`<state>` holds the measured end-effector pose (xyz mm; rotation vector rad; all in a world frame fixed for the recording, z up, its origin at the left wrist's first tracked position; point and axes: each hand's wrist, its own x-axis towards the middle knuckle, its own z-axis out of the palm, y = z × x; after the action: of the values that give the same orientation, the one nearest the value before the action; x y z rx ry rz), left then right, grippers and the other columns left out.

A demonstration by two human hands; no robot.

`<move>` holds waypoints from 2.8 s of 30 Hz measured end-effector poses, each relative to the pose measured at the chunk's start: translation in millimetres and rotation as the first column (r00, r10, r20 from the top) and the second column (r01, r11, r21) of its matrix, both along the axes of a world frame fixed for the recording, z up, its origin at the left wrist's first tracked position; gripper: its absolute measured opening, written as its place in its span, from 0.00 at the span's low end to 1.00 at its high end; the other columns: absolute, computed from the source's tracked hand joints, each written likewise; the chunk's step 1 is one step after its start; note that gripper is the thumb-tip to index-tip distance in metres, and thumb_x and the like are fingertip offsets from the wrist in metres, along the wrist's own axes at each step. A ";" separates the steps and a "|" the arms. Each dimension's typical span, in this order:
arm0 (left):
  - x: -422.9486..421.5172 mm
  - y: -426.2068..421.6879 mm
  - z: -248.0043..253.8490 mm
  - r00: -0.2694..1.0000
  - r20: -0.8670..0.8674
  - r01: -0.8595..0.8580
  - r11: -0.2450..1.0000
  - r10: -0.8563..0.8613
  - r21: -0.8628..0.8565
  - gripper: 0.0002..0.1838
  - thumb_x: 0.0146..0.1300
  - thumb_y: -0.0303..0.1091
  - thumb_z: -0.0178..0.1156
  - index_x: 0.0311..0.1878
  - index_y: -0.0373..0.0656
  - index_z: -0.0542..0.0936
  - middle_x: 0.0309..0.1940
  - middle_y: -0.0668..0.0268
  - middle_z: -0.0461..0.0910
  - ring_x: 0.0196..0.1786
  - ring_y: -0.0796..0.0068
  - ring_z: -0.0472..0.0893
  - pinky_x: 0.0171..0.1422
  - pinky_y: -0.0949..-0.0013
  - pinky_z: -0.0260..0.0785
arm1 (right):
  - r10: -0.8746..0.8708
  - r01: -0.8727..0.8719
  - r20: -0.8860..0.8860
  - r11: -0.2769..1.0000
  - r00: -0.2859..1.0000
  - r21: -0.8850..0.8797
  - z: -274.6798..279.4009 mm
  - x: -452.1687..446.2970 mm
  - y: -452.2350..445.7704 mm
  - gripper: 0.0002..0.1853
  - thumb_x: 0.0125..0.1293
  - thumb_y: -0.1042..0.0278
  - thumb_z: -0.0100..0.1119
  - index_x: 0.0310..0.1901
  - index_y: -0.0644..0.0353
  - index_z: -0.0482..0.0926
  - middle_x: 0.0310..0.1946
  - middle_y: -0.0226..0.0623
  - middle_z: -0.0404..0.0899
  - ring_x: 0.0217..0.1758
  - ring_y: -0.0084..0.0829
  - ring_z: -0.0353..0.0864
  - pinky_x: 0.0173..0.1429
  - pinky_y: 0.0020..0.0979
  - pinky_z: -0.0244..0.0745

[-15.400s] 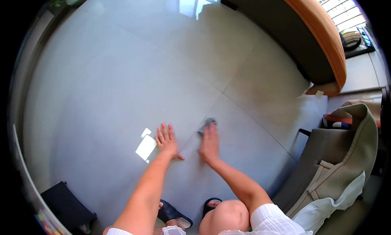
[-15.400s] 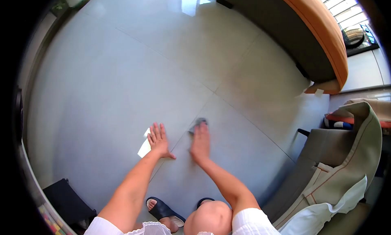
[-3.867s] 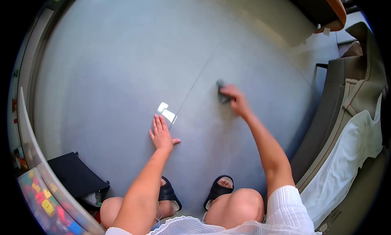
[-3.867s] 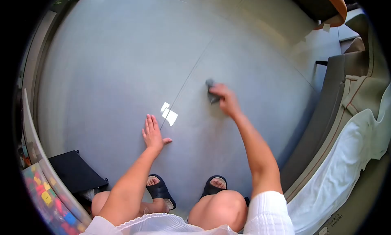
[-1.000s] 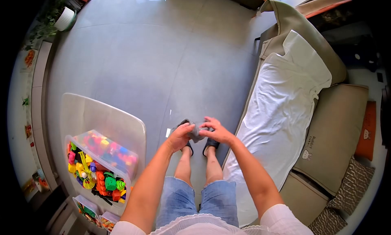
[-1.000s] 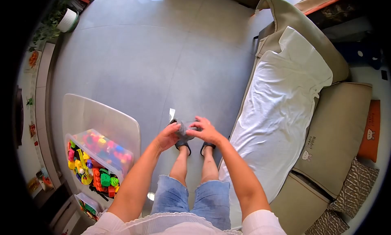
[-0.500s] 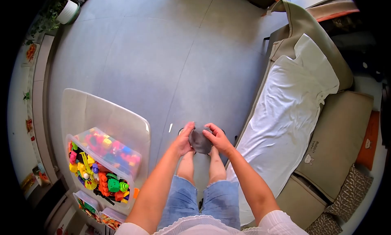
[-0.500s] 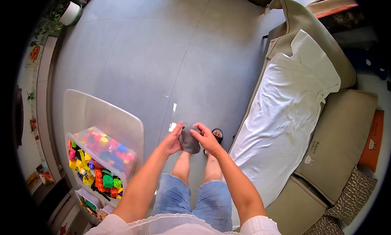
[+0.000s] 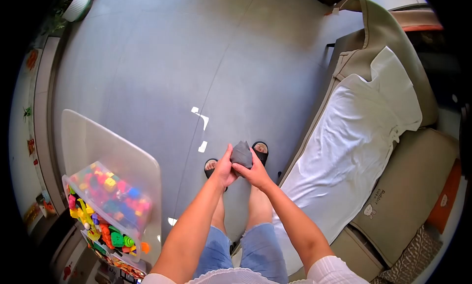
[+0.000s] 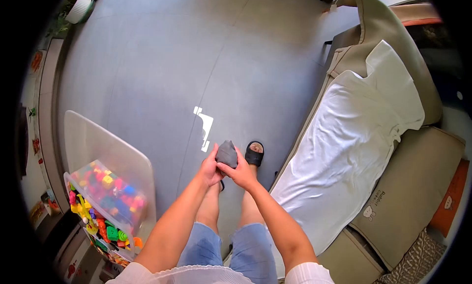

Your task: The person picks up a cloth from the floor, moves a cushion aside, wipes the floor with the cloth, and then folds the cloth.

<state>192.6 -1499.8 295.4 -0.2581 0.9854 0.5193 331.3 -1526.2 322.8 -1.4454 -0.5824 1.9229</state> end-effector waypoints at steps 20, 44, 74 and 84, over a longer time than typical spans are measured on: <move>23.7 36.8 -286.4 0.460 -0.847 0.561 0.827 -0.267 0.044 0.31 0.72 0.46 0.55 0.74 0.46 0.61 0.67 0.49 0.68 0.60 0.60 0.77 0.63 0.61 0.70 | -0.147 -0.175 0.929 0.961 0.339 0.216 -385.7 185.3 202.7 0.42 0.58 0.50 0.72 0.71 0.56 0.65 0.75 0.53 0.55 0.76 0.52 0.55 0.74 0.47 0.59; -75.3 -93.2 -283.9 0.298 -0.915 0.731 0.681 -0.273 0.035 0.33 0.64 0.34 0.62 0.71 0.43 0.63 0.63 0.51 0.71 0.60 0.57 0.76 0.63 0.57 0.71 | -0.167 -0.247 0.813 0.902 0.557 0.354 -386.2 65.5 27.2 0.28 0.59 0.84 0.47 0.62 0.57 0.77 0.69 0.56 0.65 0.73 0.56 0.63 0.75 0.46 0.61; -91.5 -163.8 -323.8 0.403 -0.915 0.607 0.755 -0.024 0.248 0.32 0.62 0.26 0.60 0.70 0.43 0.66 0.63 0.52 0.74 0.63 0.57 0.76 0.59 0.61 0.71 | 0.121 -0.528 0.903 0.839 0.413 0.130 -403.8 -23.9 -152.2 0.35 0.55 0.90 0.51 0.64 0.48 0.76 0.74 0.37 0.64 0.75 0.49 0.60 0.77 0.42 0.60; -58.6 -157.3 -314.9 0.435 -0.898 0.690 0.668 -0.074 0.279 0.31 0.63 0.27 0.59 0.71 0.45 0.65 0.64 0.54 0.73 0.65 0.59 0.74 0.62 0.59 0.70 | -0.161 -0.417 0.966 0.878 0.202 0.234 -443.3 127.9 -62.4 0.33 0.59 0.86 0.47 0.68 0.53 0.71 0.75 0.43 0.60 0.76 0.54 0.58 0.79 0.44 0.54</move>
<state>134.0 -1657.1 -19.5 0.9730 1.6927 0.4668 459.2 -1588.6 -120.5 -2.1994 -1.6694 0.4979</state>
